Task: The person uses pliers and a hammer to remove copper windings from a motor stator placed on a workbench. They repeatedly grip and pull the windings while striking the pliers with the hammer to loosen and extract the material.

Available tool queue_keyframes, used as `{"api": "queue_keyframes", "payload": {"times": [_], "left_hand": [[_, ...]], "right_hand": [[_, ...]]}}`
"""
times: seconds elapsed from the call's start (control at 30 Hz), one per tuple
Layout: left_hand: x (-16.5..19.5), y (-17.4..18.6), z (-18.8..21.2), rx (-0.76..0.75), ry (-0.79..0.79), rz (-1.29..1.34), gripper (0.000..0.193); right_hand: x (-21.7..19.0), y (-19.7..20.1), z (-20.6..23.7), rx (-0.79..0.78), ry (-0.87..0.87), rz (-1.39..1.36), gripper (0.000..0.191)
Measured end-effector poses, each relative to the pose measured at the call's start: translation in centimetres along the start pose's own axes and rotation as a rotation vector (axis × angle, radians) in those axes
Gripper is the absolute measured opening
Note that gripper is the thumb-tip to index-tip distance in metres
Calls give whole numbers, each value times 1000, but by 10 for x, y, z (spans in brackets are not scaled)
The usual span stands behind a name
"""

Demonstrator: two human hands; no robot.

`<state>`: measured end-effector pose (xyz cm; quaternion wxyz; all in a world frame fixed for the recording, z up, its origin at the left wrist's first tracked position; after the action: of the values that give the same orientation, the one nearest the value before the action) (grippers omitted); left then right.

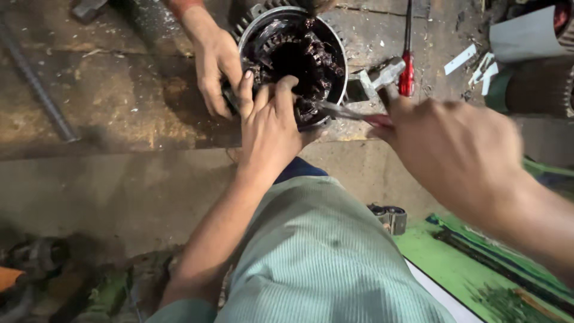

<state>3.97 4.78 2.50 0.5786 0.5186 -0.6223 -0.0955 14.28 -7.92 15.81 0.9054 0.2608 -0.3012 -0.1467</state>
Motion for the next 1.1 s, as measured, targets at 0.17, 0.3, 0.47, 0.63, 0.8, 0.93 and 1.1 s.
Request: {"api": "queue_keyframes", "payload": {"times": [0.17,0.3,0.47,0.63,0.8,0.93,1.1], "left_hand": [[3,-1,-4,8,-2,-36,65],[3,-5,-10,-36,47,-2,57],[4,-7,-16,-116,98,-20,47],[8,-10,-23,-208,138,-56,45],[13,1,-6,-89,136,-157,71],[15,10,23,19,75,-293,110],[8,14,38,-31,30,-506,113]], "right_hand": [[28,7,40,343,11,33,55],[66,-58,17,248,-117,-199,51],[99,-138,-24,478,-173,-524,42],[159,-215,-70,599,-291,-541,39],[191,-257,-139,816,-316,-532,23],[166,-273,-185,1073,-143,-663,11],[140,-279,-200,1125,21,-910,19]]}}
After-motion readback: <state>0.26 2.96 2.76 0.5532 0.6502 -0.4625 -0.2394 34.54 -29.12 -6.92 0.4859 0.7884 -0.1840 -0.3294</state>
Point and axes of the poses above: each hand's wrist, its own z-axis away from the middle knuckle, its own y-axis out of the back of the hand, x = y × z, the point moved 7 cm from there along -z, towards the middle knuckle, and after that the axes turned 8 degrees about -z, right-handed, at the moved point
